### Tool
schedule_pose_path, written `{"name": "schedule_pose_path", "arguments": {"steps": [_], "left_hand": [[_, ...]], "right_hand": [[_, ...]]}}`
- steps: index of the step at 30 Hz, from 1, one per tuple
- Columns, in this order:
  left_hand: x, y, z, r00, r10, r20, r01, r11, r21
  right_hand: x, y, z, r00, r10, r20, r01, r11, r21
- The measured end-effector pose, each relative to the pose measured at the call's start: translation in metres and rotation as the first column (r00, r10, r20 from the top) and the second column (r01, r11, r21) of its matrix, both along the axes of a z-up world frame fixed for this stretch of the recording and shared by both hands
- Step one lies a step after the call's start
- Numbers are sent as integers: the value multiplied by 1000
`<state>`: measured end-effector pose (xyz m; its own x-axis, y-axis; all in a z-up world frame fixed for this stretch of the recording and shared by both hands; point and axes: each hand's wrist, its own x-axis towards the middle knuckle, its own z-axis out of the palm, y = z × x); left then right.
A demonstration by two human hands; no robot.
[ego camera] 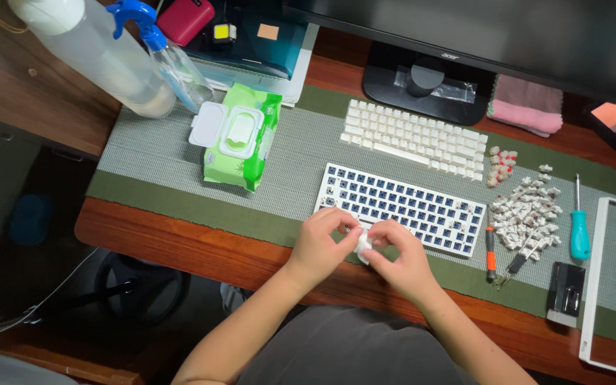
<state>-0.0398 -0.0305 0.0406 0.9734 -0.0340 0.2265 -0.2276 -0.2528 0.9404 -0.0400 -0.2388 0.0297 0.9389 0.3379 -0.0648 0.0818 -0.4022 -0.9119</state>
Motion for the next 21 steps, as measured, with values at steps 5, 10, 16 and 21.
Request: {"name": "schedule_pose_path", "arguments": {"steps": [5,10,16,21], "left_hand": [[-8,-11,-38,976,22,-217,-58,985,-161],[-38,-50,-77,605,-520,-604,-271,578,-769],[-42,-43,-78,514,-514,-687,28,811,-585],[-18,9,-52,919,105,-380,-50,987,151]], "right_hand": [[-5,-2,2,979,31,200,-38,999,30],[-18,-14,-32,999,9,45,-24,944,328],[-22,-26,-58,917,31,-397,251,730,636],[8,-21,-22,961,-19,276,123,924,-363]]}}
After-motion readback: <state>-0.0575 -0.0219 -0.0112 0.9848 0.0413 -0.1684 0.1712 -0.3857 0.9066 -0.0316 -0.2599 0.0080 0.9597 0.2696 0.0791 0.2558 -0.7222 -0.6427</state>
